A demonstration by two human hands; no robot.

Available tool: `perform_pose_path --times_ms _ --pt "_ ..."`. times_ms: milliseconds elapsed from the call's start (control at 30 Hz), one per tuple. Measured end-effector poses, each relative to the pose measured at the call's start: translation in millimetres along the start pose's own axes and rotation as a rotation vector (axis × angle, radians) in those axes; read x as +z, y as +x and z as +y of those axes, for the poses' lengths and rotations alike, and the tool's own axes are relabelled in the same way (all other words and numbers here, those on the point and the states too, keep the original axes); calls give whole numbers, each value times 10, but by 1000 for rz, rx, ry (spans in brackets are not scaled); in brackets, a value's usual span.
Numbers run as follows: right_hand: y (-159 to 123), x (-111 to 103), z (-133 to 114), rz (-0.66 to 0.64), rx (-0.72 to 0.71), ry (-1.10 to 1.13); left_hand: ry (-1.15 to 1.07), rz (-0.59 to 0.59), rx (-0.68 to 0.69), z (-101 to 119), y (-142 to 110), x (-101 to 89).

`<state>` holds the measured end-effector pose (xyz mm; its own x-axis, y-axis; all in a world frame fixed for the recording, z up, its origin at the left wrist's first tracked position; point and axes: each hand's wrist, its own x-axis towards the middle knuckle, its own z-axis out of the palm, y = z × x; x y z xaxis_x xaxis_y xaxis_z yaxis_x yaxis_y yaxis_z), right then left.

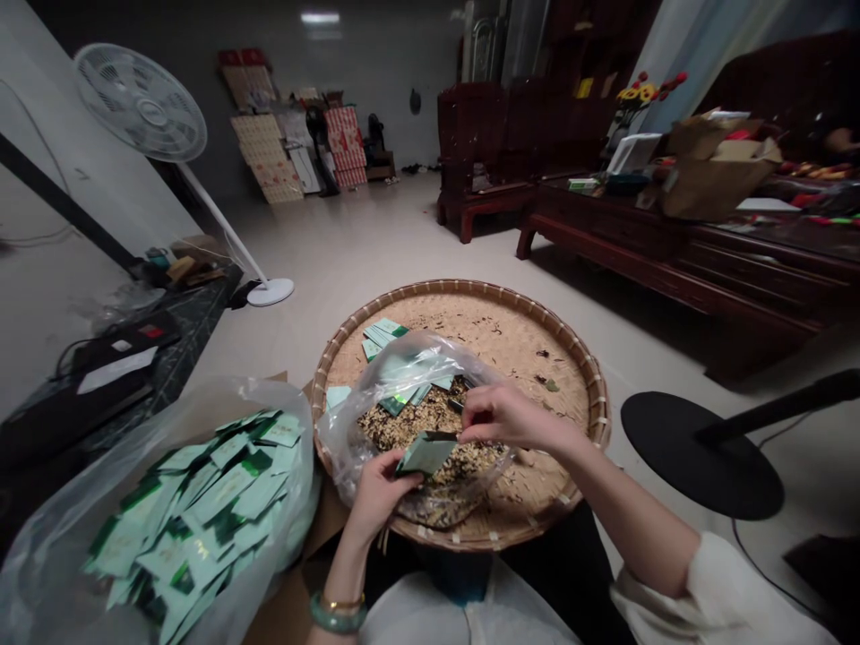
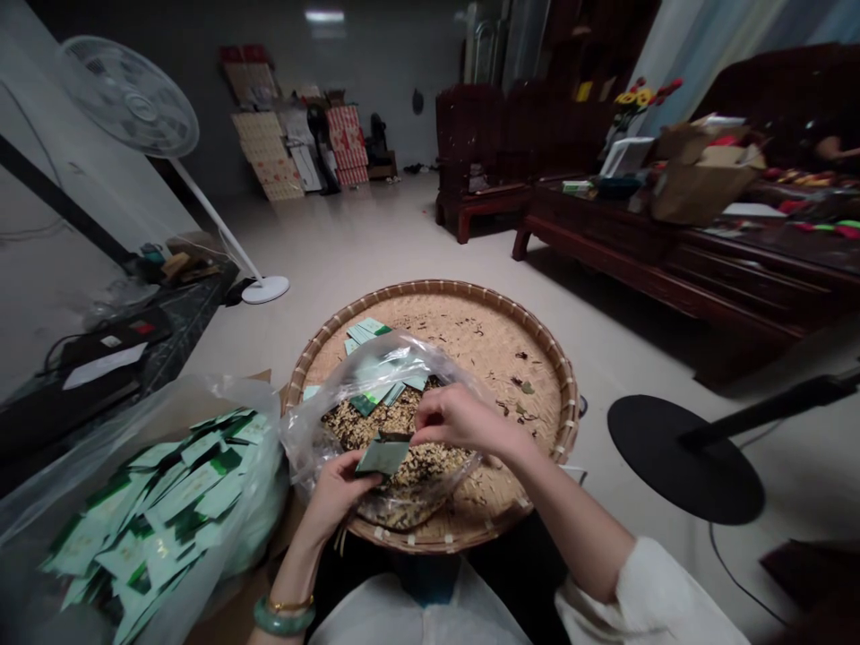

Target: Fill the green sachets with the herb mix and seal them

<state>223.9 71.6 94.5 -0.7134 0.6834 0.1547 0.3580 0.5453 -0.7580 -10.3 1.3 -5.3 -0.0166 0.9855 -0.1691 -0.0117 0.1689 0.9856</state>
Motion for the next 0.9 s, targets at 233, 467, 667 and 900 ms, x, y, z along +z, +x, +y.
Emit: perform_pose_path --times_ms 233,467,667,900 --pt "-189 132 -226 118 -142 -59 -59 102 197 53 -26 30" --pt "-219 542 -269 203 -204 -25 -7 -9 256 100 -91 91" --pt "-161 605 -204 186 1 96 46 -51 126 236 -166 94" --pt "-53 921 -43 513 296 505 -296 162 -75 188 -159 333"
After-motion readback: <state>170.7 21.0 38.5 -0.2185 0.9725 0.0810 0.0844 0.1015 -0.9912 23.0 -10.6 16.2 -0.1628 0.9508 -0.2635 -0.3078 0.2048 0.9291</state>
